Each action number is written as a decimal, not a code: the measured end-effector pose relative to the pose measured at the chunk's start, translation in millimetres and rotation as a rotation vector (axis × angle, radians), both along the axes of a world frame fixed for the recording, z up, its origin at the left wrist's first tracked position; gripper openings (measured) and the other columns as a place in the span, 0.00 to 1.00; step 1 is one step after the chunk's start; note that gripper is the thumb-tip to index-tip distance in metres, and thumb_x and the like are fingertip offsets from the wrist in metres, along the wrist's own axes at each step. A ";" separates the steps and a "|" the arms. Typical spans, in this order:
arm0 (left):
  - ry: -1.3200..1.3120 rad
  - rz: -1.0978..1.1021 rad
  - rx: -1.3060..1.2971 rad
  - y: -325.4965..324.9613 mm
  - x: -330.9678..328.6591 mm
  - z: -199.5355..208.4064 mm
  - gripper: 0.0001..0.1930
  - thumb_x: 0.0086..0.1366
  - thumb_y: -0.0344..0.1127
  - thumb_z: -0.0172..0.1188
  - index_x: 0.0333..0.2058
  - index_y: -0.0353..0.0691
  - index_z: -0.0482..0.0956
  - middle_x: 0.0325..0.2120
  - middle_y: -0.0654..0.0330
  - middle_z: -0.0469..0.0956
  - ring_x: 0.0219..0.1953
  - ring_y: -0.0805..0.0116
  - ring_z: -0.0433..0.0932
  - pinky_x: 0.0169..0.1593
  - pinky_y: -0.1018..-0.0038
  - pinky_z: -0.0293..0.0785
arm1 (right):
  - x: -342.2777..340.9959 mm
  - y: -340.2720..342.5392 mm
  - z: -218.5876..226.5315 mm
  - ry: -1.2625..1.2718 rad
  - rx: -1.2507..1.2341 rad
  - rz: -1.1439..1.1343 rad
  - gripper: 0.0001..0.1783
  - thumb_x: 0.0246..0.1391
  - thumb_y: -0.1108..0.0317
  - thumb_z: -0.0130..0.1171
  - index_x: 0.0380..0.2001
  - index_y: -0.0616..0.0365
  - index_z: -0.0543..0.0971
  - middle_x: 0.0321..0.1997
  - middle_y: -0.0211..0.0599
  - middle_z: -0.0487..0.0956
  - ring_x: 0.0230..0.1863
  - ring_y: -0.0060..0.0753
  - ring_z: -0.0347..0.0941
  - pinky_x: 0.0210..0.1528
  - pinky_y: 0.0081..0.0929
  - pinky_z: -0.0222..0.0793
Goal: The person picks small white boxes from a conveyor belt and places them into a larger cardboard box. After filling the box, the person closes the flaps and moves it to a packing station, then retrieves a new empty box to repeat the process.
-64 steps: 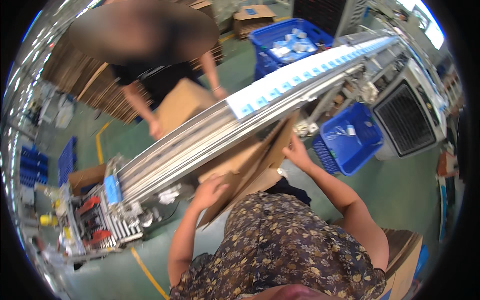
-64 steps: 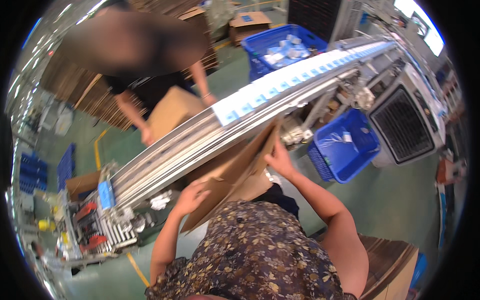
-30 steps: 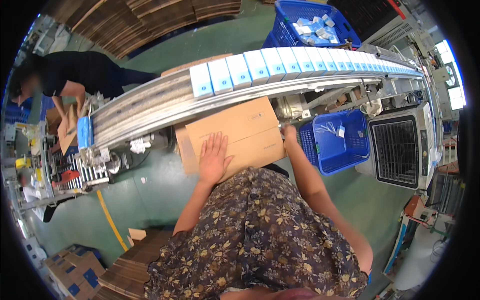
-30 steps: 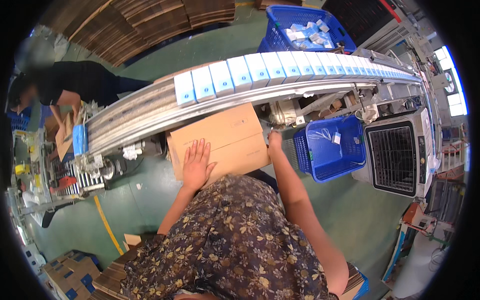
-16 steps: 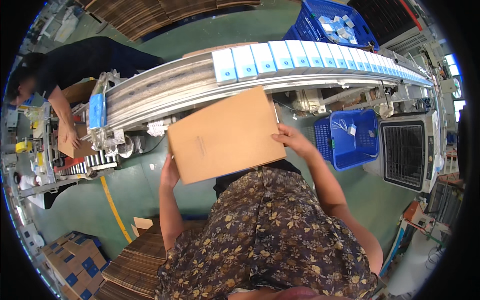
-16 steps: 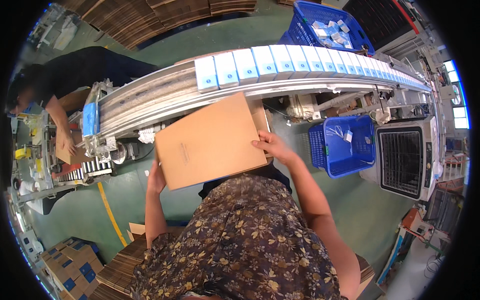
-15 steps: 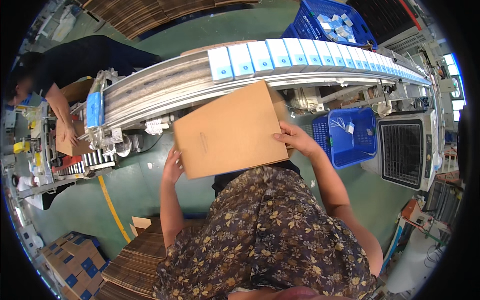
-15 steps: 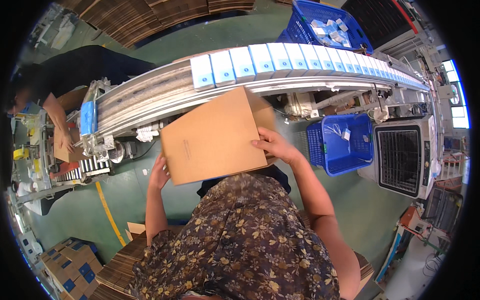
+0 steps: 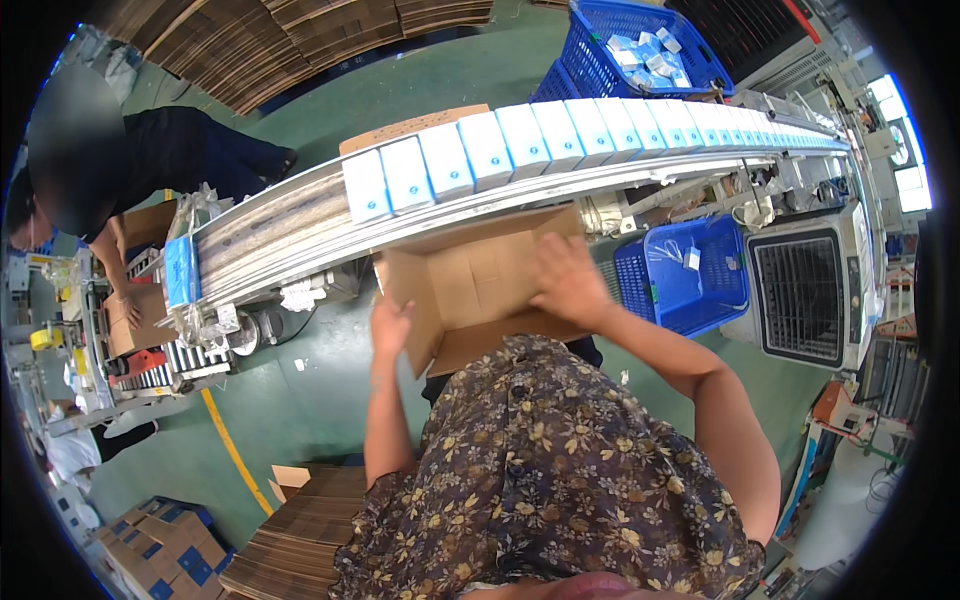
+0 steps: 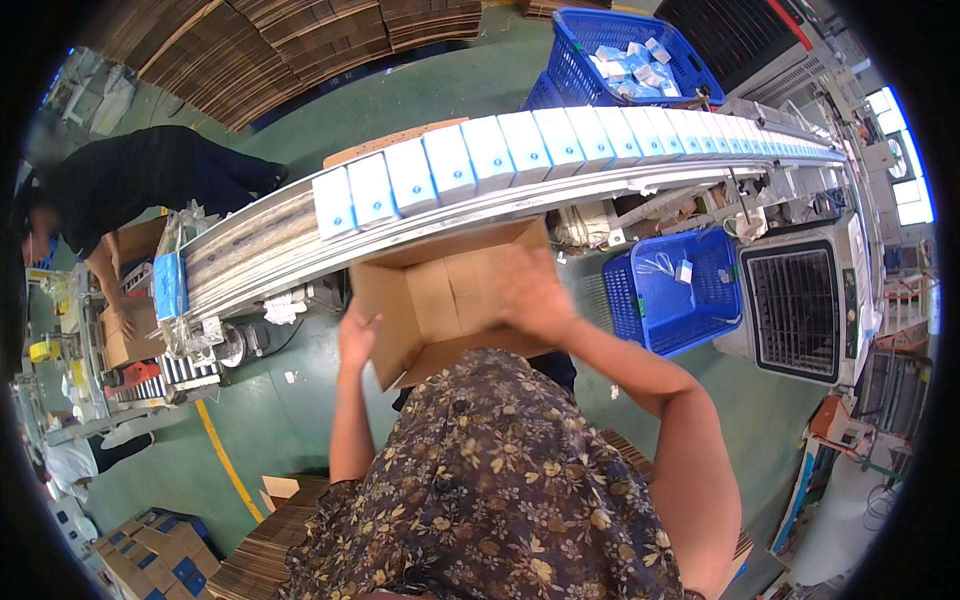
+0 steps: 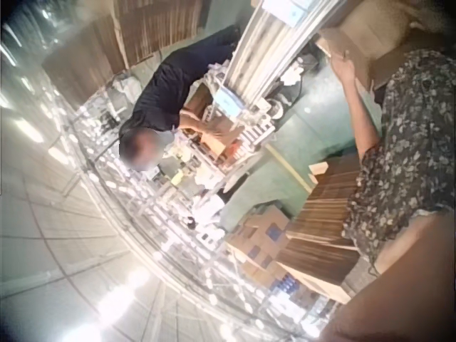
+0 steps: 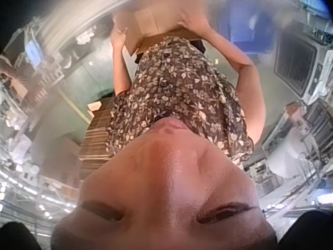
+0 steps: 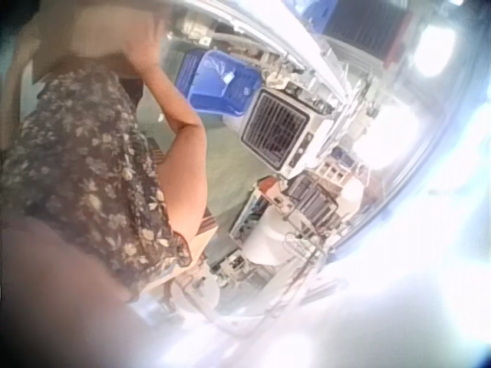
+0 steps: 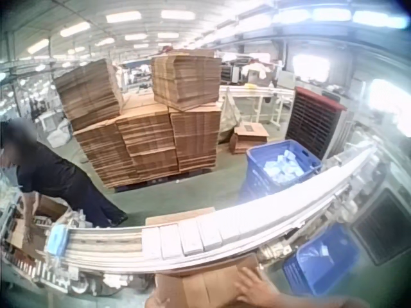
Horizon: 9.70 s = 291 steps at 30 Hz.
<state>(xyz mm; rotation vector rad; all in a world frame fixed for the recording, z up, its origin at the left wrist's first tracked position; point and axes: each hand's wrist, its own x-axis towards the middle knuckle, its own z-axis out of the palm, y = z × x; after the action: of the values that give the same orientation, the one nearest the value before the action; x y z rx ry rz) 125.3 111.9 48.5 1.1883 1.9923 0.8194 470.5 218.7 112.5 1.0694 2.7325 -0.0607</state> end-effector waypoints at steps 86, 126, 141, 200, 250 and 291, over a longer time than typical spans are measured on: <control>0.041 -0.890 -0.273 53.2 179.9 -213.6 0.18 0.60 0.29 0.53 0.48 0.35 0.82 0.46 0.44 0.81 0.51 0.43 0.78 0.53 0.58 0.74 | 49.8 -30.0 -33.0 0.332 -0.717 -0.456 0.19 0.64 0.64 0.52 0.56 0.56 0.74 0.45 0.52 0.80 0.44 0.54 0.77 0.47 0.43 0.74; 0.493 -0.137 0.335 119.9 34.5 131.9 0.19 0.60 0.23 0.58 0.51 0.30 0.75 0.55 0.47 0.74 0.55 0.45 0.72 0.59 0.58 0.70 | -47.3 10.2 -271.4 0.395 -0.939 -0.236 0.23 0.56 0.59 0.55 0.52 0.61 0.77 0.57 0.53 0.76 0.59 0.49 0.72 0.60 0.42 0.69; 0.451 0.069 -0.104 199.9 14.9 97.6 0.55 0.51 0.62 0.73 0.58 0.15 0.59 0.47 0.32 0.76 0.48 0.39 0.79 0.49 0.58 0.77 | -34.5 170.7 14.3 0.734 0.163 -0.388 0.29 0.58 0.61 0.61 0.56 0.73 0.71 0.62 0.65 0.69 0.60 0.64 0.66 0.64 0.45 0.63; 0.410 -0.182 -0.602 133.9 105.4 -170.6 0.20 0.70 0.33 0.49 0.60 0.39 0.72 0.60 0.50 0.72 0.61 0.52 0.71 0.63 0.63 0.68 | -18.6 120.4 -251.1 -0.136 -0.645 -0.480 0.33 0.65 0.44 0.49 0.64 0.53 0.68 0.65 0.42 0.71 0.66 0.48 0.66 0.66 0.42 0.63; 0.418 -0.161 -0.684 167.1 81.3 -242.3 0.34 0.71 0.64 0.41 0.67 0.50 0.66 0.68 0.60 0.63 0.71 0.59 0.58 0.71 0.60 0.53 | 89.8 -32.9 -113.3 0.179 -0.544 -0.038 0.31 0.57 0.41 0.57 0.53 0.53 0.74 0.49 0.49 0.77 0.50 0.54 0.76 0.47 0.47 0.77; 0.163 -0.568 0.531 176.8 204.5 62.2 0.08 0.64 0.26 0.57 0.41 0.35 0.82 0.41 0.50 0.80 0.44 0.49 0.79 0.48 0.62 0.75 | 154.5 191.5 -13.6 1.080 0.154 -0.610 0.16 0.57 0.70 0.58 0.49 0.60 0.79 0.47 0.52 0.79 0.50 0.55 0.74 0.53 0.43 0.69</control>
<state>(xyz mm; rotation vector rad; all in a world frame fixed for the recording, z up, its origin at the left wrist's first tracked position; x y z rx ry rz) 329.8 288.7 110.7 2.0565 1.4491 0.9928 625.1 410.1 98.9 2.4439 3.0864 -0.7151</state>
